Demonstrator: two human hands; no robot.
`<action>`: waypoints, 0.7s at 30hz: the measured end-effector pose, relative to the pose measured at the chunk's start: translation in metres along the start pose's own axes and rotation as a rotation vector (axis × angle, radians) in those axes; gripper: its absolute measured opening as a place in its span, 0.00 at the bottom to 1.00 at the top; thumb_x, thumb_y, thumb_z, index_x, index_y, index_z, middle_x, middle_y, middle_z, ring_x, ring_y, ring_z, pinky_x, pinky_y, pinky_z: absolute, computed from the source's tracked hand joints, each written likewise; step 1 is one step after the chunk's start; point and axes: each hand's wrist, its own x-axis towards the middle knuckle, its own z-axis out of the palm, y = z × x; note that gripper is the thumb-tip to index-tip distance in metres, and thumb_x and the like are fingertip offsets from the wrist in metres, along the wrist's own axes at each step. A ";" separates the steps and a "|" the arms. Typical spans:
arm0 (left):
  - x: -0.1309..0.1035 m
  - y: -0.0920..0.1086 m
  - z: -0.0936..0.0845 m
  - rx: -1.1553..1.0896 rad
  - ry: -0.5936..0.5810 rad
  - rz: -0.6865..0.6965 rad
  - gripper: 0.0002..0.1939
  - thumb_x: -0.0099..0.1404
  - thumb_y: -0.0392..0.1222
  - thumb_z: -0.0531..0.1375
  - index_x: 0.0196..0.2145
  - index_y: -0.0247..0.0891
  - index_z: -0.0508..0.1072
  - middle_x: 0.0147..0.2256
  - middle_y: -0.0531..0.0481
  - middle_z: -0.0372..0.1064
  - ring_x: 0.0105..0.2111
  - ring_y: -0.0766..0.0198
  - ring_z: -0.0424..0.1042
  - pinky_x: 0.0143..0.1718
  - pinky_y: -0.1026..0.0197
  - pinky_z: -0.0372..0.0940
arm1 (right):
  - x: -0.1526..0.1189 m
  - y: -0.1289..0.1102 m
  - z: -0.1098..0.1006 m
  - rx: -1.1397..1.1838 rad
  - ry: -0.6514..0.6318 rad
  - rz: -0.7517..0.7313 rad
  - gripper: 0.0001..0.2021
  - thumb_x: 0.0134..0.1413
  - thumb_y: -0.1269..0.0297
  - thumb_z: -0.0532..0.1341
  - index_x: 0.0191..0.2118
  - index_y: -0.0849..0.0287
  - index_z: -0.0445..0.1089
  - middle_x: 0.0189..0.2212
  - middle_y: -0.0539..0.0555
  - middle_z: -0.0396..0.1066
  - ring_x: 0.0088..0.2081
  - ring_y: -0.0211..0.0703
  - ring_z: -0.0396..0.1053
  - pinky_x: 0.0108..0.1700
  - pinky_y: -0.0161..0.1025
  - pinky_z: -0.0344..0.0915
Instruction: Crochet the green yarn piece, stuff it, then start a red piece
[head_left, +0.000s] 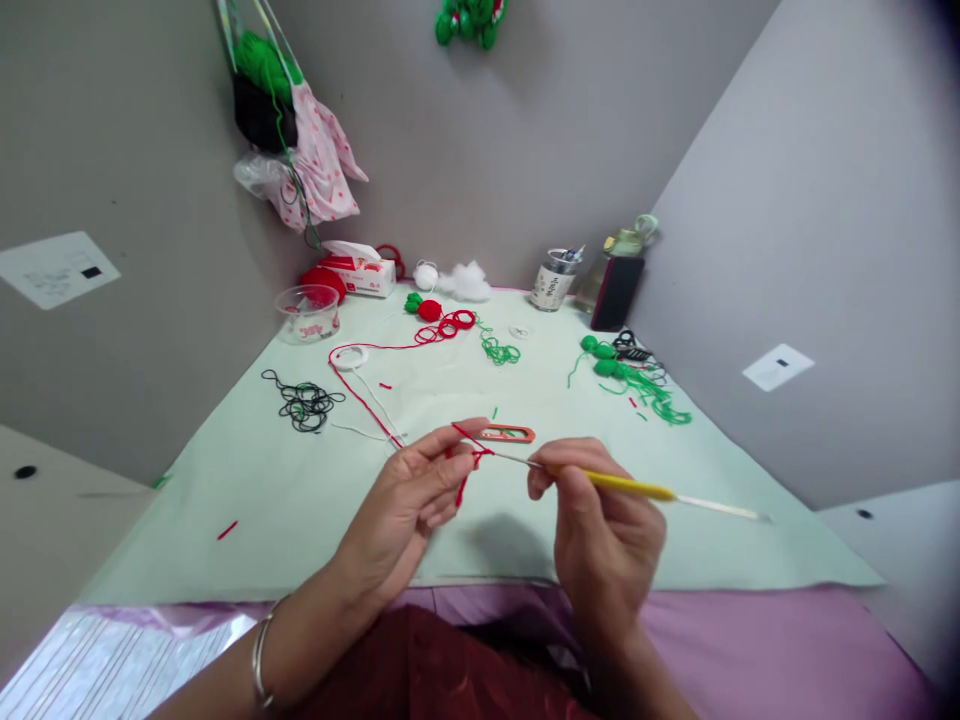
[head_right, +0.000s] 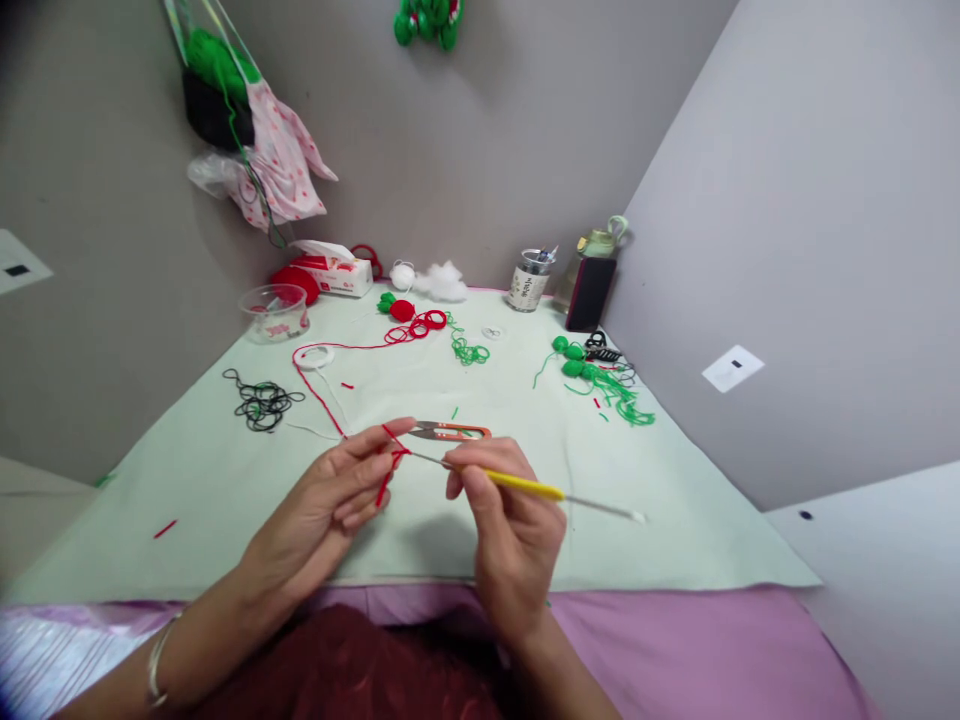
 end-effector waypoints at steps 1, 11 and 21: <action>0.000 0.000 0.000 0.031 0.027 0.052 0.19 0.61 0.38 0.71 0.50 0.42 0.81 0.31 0.57 0.64 0.19 0.82 0.48 0.18 0.73 0.45 | 0.002 -0.001 0.001 0.053 -0.014 0.050 0.13 0.68 0.73 0.56 0.42 0.53 0.77 0.31 0.49 0.72 0.31 0.38 0.69 0.40 0.42 0.69; -0.003 -0.001 0.001 -0.008 -0.031 -0.057 0.21 0.61 0.39 0.70 0.52 0.39 0.79 0.29 0.57 0.62 0.18 0.81 0.43 0.17 0.72 0.42 | 0.001 0.001 0.002 0.004 0.039 0.018 0.12 0.66 0.73 0.58 0.42 0.53 0.78 0.31 0.51 0.72 0.32 0.38 0.69 0.36 0.39 0.68; -0.005 -0.005 0.007 0.049 0.020 0.026 0.25 0.59 0.39 0.72 0.55 0.42 0.77 0.27 0.58 0.63 0.20 0.78 0.53 0.19 0.72 0.48 | -0.002 -0.001 0.015 -0.140 -0.055 -0.171 0.16 0.62 0.79 0.61 0.47 0.51 0.78 0.41 0.55 0.79 0.44 0.44 0.76 0.46 0.43 0.73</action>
